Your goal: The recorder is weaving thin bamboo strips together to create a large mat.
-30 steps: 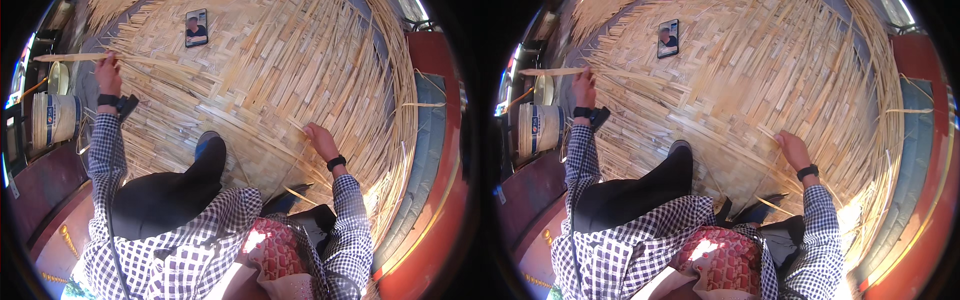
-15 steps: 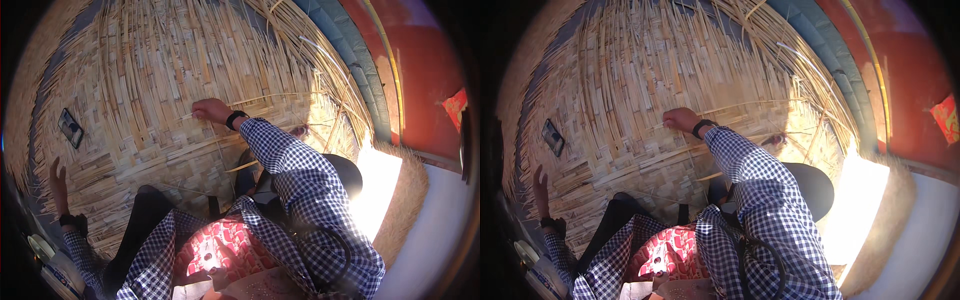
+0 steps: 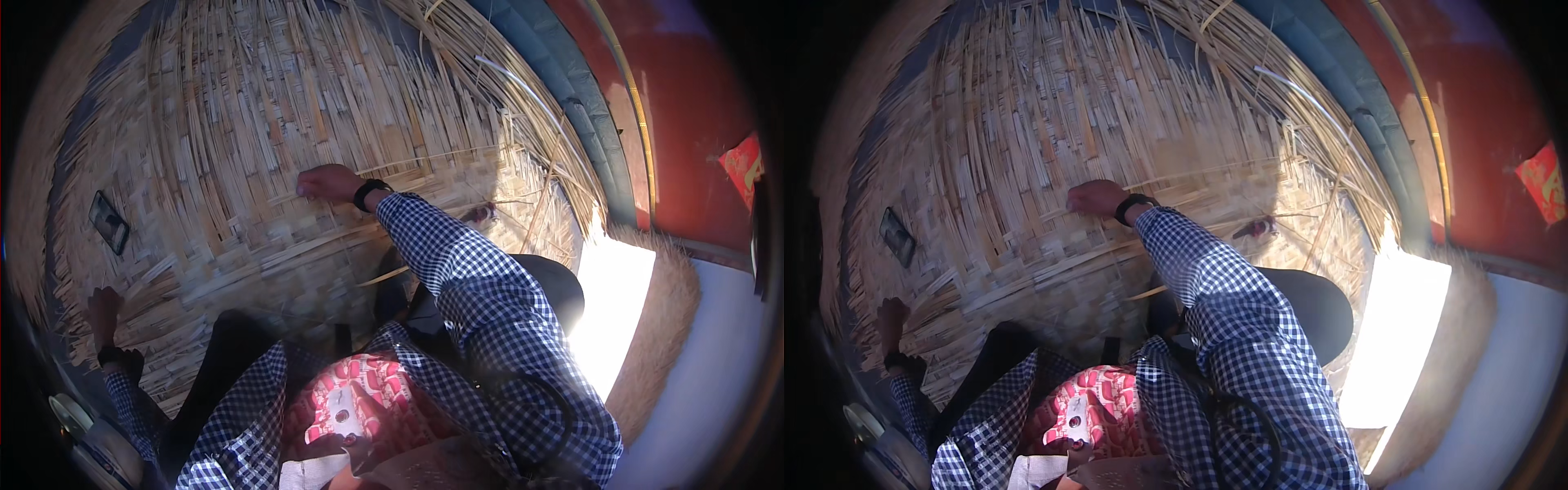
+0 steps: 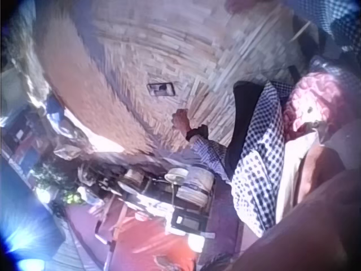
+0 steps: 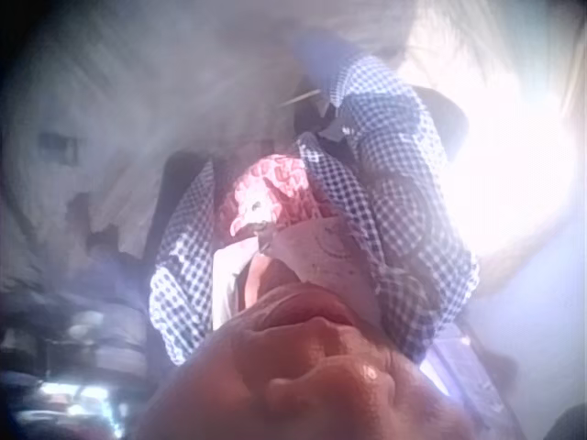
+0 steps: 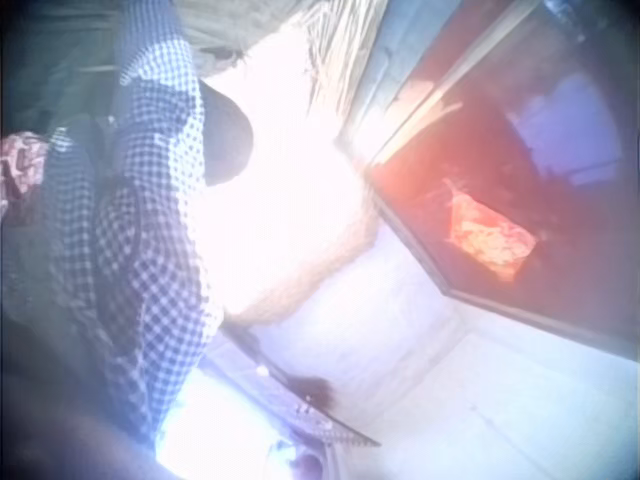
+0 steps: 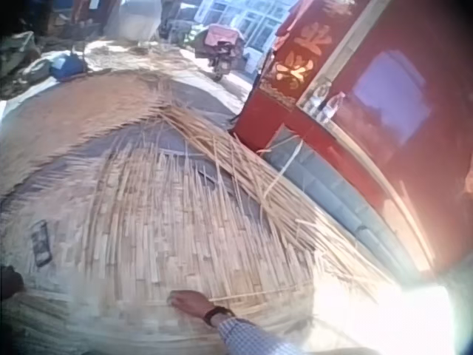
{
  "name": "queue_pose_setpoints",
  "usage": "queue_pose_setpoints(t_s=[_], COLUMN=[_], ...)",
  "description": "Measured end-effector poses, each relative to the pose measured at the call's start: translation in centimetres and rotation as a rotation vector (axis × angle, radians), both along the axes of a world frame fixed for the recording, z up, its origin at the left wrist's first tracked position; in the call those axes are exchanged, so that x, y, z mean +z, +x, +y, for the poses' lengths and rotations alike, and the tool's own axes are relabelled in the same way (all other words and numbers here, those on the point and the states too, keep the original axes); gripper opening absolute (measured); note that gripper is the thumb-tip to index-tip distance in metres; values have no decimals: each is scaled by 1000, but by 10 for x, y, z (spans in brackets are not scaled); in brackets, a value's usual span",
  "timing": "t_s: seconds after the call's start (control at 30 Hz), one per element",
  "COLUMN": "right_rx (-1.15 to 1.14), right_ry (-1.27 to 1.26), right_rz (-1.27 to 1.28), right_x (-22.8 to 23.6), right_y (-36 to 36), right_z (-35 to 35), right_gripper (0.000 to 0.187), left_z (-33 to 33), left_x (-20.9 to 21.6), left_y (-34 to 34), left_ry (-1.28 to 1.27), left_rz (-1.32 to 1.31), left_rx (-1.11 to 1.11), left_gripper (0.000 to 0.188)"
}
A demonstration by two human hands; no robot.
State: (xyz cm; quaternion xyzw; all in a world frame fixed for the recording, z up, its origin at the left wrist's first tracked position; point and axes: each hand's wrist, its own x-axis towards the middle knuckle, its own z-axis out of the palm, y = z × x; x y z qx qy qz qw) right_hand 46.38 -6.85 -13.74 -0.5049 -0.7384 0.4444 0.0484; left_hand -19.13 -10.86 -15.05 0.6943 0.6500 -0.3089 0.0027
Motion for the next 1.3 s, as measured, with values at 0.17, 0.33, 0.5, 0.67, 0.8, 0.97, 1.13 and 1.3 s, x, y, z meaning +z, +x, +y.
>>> queue_pose_setpoints(t_s=[0.17,0.33,0.5,0.67,0.8,0.97,1.13,1.3], right_rx=[-18,-51,57,282,457,469,487,584], right_ry=[-21,-261,-217,190,380,583,575,420], right_rz=[-98,-85,-209,-284,-419,-415,-479,-451], right_x=[-12,10,30,29,49,40,15,48], right_y=[14,4,-51,-55,-70,-115,-110,-98], right_z=[-5,8,13,-17,1,-27,-64,-116], right_gripper=[25,23,22,21,19,44,53,49], left_z=[-1,8,8,-2,14,-7,-36,-74], left_x=[32,24,10,29,37,31,24,46], left_y=[79,186,188,171,173,237,253,252], left_ry=[161,-115,-83,-34,-68,294,176,382], left_rz=[-219,-568,-716,-694,-566,-694,-579,-798], left_rx=[-176,14,193,10,-40,-374,-337,-301], left_gripper=[22,26,23,19,23,51,54,63])
